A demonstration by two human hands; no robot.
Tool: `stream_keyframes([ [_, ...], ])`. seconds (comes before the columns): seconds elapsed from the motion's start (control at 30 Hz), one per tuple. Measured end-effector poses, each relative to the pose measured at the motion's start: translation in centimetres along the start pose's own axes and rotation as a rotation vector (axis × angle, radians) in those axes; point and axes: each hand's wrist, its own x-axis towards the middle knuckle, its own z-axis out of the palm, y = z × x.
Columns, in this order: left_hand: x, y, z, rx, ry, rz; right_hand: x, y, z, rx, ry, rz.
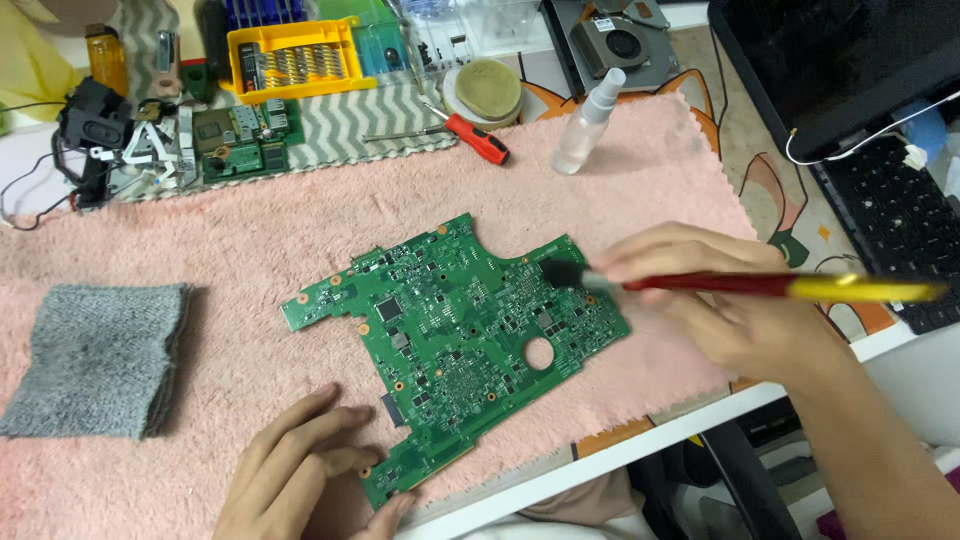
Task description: The person uses a brush to clean a green circuit board placed on a pink towel. The person repeatedly brushes the surface of the board, moving the brush across different areas to remove dust or debris.
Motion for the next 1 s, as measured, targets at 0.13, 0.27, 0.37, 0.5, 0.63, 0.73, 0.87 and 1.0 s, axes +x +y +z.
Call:
stream_keyframes([
  [0.13,0.0,0.2,-0.6,-0.013,-0.006,-0.011,0.9,-1.5,-0.4,0.107,-0.354,0.080],
  [0.27,-0.4,-0.6,-0.9,-0.075,-0.075,0.026,2.5,-1.9,0.8,0.063,-0.060,-0.037],
  [0.37,-0.2,-0.9,-0.9,-0.099,-0.070,0.062,2.5,-1.2,1.0,0.010,-0.092,0.060],
  [0.5,-0.4,-1.1,-1.0,-0.146,-0.101,0.050,2.6,-0.1,1.4,-0.018,-0.070,0.031],
  [0.63,-0.2,-0.6,-1.4,-0.156,-0.114,0.019,3.0,-1.0,1.8,-0.120,-0.201,0.094],
  [0.73,0.0,-0.1,-1.8,-0.184,-0.114,0.003,3.2,-2.0,1.7,0.316,-0.284,0.042],
  [0.87,0.1,0.0,-2.0,-0.187,-0.131,-0.013,3.1,-1.2,2.6,-0.087,-0.139,0.077],
  [1.0,-0.2,-0.2,-1.9,-0.181,-0.136,-0.019,3.0,-1.8,2.7,0.355,-0.179,0.031],
])
